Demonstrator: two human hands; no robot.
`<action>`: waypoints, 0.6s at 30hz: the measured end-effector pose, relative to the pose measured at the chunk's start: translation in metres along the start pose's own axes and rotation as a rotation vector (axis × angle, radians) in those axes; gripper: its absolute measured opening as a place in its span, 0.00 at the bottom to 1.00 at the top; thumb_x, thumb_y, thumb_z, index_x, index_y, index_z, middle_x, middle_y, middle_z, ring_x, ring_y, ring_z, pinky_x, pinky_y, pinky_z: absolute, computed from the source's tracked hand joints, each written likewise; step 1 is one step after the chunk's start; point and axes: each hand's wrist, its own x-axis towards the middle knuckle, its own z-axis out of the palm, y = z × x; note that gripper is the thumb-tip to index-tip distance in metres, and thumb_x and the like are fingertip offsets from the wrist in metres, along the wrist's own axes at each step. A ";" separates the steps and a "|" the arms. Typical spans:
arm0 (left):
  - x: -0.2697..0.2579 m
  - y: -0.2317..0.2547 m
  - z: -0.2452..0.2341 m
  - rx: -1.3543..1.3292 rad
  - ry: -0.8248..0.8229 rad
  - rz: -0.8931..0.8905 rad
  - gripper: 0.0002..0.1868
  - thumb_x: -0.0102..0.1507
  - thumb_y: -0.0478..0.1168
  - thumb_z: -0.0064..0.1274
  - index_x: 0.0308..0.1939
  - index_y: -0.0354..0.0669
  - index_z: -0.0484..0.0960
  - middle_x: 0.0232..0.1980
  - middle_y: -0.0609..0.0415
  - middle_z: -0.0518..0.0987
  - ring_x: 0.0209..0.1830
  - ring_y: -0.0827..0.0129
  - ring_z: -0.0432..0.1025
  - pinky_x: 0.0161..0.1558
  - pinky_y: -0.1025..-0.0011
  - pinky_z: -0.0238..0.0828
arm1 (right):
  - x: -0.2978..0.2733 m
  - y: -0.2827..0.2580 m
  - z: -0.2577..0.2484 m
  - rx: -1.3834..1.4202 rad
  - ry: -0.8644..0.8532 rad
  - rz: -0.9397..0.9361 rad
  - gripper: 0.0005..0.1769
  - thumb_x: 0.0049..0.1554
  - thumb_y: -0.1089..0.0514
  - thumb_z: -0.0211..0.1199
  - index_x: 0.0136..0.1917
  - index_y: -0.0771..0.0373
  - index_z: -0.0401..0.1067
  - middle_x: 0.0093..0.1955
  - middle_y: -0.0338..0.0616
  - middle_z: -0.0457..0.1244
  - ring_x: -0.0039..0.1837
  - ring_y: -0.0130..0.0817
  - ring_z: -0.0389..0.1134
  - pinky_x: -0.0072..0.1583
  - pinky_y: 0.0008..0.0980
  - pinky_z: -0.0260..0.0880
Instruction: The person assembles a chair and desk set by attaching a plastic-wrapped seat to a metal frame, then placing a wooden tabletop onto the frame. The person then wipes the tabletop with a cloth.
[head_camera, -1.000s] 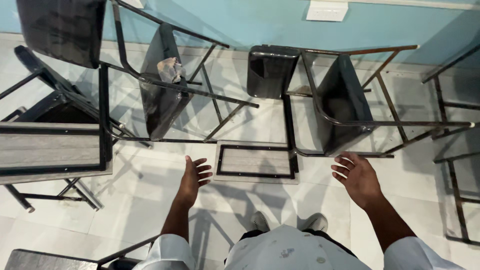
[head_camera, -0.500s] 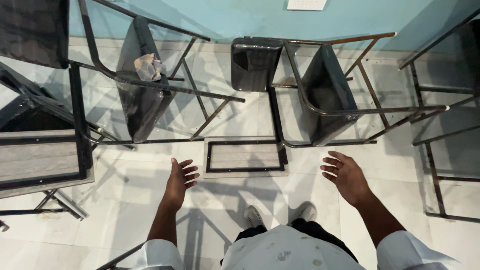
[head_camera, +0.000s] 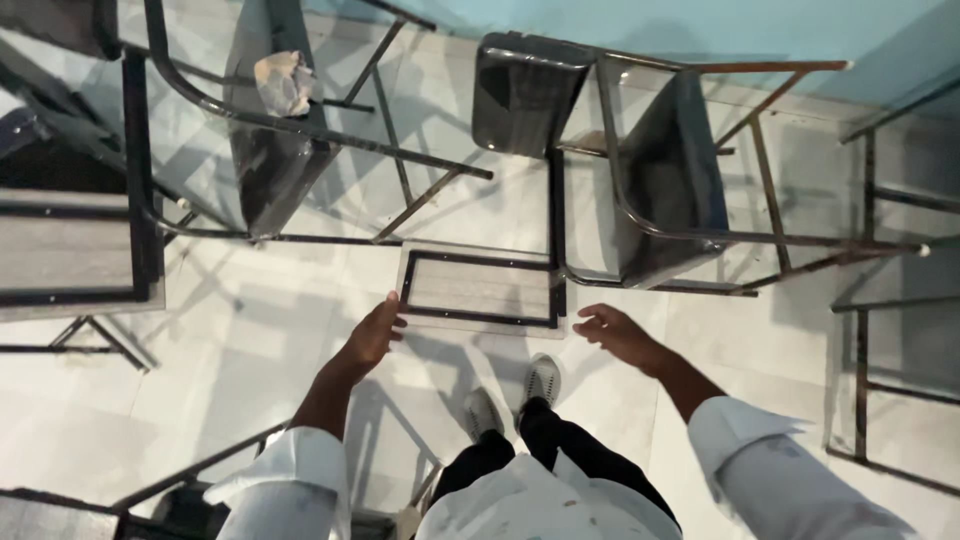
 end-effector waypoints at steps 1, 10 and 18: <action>0.000 -0.004 0.003 -0.004 -0.002 -0.002 0.48 0.64 0.75 0.25 0.68 0.41 0.73 0.59 0.40 0.79 0.55 0.53 0.75 0.55 0.57 0.71 | 0.013 0.010 0.010 0.030 -0.022 0.003 0.34 0.55 0.41 0.66 0.69 0.57 0.67 0.55 0.44 0.67 0.56 0.35 0.68 0.56 0.39 0.68; -0.020 -0.040 0.007 -0.022 0.171 -0.063 0.48 0.66 0.73 0.24 0.68 0.36 0.70 0.60 0.37 0.77 0.58 0.50 0.75 0.60 0.58 0.72 | 0.047 0.016 0.018 -0.189 -0.288 0.086 0.36 0.54 0.37 0.66 0.69 0.57 0.68 0.55 0.42 0.67 0.55 0.32 0.69 0.56 0.34 0.70; 0.042 -0.153 0.006 0.179 0.069 -0.220 0.41 0.70 0.71 0.28 0.71 0.44 0.71 0.67 0.41 0.73 0.66 0.51 0.65 0.66 0.51 0.60 | 0.145 0.008 0.037 -0.412 -0.416 -0.068 0.39 0.55 0.35 0.68 0.71 0.59 0.66 0.58 0.43 0.66 0.59 0.31 0.67 0.59 0.33 0.68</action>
